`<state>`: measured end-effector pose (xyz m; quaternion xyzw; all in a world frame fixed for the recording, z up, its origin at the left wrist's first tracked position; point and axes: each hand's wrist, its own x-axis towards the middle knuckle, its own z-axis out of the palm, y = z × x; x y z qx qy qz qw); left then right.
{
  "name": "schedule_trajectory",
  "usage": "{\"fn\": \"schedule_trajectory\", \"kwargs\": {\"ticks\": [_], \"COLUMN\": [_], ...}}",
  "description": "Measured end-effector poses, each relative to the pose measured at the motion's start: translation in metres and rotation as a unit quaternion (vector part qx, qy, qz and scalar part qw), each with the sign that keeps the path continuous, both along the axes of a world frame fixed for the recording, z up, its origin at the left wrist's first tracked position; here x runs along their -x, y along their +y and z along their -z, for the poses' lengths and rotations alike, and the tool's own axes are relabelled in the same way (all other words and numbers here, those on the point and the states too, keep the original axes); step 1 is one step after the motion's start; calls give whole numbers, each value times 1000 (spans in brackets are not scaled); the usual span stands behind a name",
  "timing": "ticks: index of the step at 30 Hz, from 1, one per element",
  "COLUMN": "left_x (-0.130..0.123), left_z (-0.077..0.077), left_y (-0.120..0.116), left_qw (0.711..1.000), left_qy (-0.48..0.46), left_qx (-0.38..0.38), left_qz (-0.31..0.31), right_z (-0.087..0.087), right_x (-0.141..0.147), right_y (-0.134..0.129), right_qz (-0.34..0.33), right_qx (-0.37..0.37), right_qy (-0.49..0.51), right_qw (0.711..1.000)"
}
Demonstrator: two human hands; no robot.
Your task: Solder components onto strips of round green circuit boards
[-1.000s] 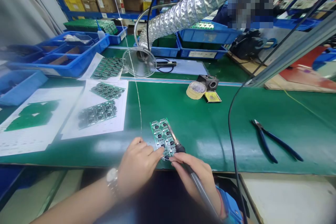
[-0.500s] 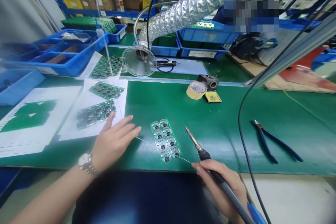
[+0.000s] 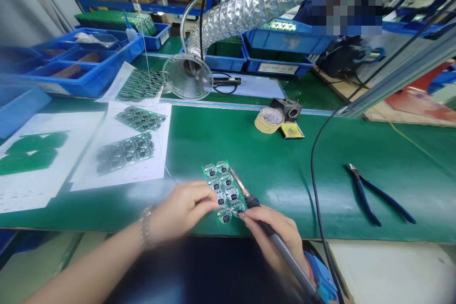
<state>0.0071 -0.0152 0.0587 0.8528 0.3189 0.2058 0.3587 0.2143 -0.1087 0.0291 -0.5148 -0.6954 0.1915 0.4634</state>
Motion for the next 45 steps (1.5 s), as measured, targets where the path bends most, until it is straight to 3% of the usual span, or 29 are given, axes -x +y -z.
{"fn": "schedule_trajectory", "kwargs": {"ticks": [6,9,14,19,45], "left_x": [6,2,9,10,5], "left_z": [-11,-6,8,15,19], "left_y": [72,86,89,90,88], "left_qw": [974,976,991,988,987], "left_qy": [145,137,73,84,89], "left_qx": [-154,-154,-87,-109,-125], "left_qz": [-80,-72,-69,-68,-46], "right_z": [-5,-6,-7,-6,1], "right_x": [-20,-23,-18,-15,-14], "right_y": [27,38,48,53,57], "right_qz": [8,-11,-24,-16,-34], "right_qx": [2,-42,-44,20,59], "right_qy": [-39,-59,-11,-26,-30], "right_qw": [999,997,999,999,997]}}
